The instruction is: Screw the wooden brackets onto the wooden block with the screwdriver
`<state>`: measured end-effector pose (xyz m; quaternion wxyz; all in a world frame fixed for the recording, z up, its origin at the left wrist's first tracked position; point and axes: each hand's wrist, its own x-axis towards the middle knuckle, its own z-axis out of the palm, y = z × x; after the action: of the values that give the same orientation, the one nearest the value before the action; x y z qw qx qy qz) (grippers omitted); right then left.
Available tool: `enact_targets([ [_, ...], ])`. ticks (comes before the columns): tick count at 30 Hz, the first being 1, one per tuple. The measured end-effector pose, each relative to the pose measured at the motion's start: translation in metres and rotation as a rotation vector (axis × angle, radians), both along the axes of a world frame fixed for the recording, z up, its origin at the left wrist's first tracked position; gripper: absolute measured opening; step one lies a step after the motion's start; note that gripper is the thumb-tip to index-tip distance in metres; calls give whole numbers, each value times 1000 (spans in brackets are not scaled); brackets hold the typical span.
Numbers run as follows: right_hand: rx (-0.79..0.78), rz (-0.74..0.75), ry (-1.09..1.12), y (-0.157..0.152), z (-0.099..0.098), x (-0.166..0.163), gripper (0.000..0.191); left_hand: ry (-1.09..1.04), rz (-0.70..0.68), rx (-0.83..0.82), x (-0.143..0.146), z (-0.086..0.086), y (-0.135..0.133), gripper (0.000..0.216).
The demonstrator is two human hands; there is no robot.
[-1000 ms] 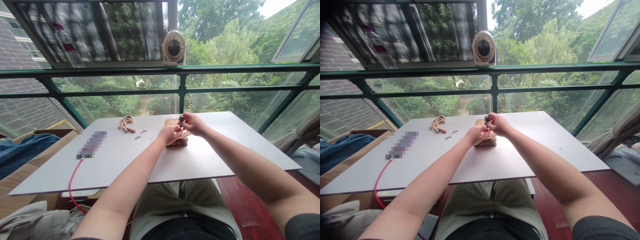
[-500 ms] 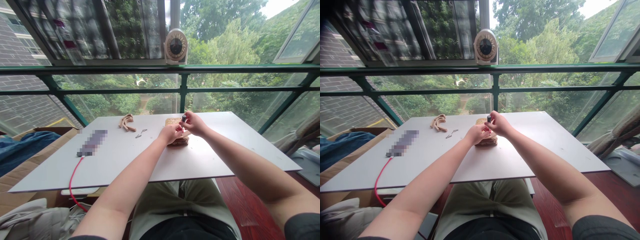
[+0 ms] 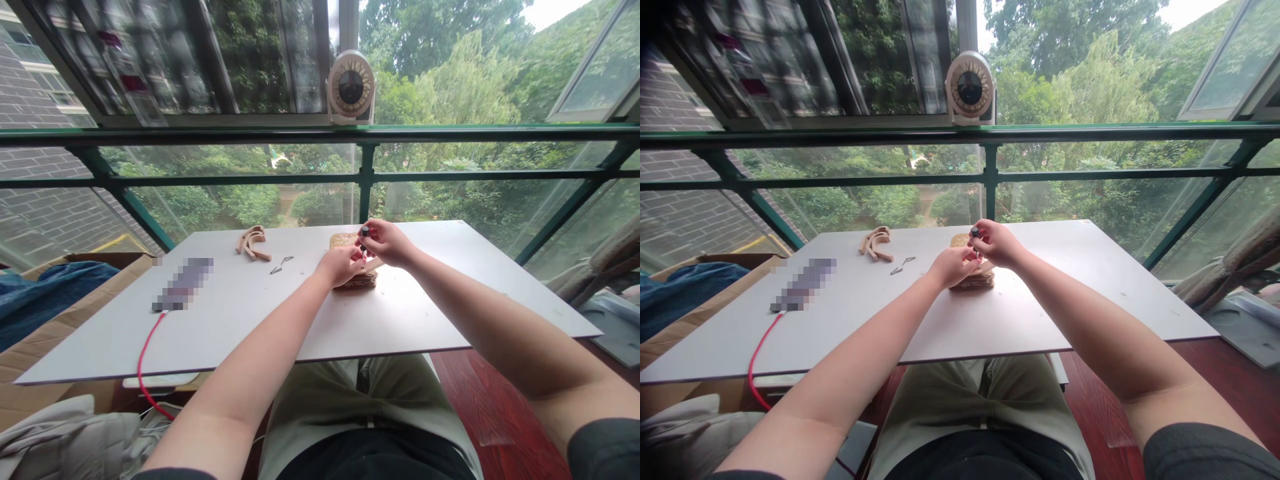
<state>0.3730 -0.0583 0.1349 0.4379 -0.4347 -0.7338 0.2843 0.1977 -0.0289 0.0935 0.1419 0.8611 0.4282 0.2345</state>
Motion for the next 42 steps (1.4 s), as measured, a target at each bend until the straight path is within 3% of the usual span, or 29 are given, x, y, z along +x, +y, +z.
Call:
enact_targets([
  [9,20,-79,-16,0,-1,1,24,-64,-27,11,-3,-3,1,20],
  [16,36,-109,-28,2,-4,2,26,-122,-47,39,-5,-5,1,19],
  [30,47,-86,-73,2,-2,1,15,-141,-64,67,-1,-10,6,19],
  [35,28,-32,-69,2,-2,3,23,-133,-56,83,-1,-12,8,19],
  [39,22,-37,-70,3,-2,5,10,-124,-64,93,-1,-12,8,21],
  [42,23,-54,-81,3,-1,5,11,-121,-78,98,-2,-12,9,21],
])
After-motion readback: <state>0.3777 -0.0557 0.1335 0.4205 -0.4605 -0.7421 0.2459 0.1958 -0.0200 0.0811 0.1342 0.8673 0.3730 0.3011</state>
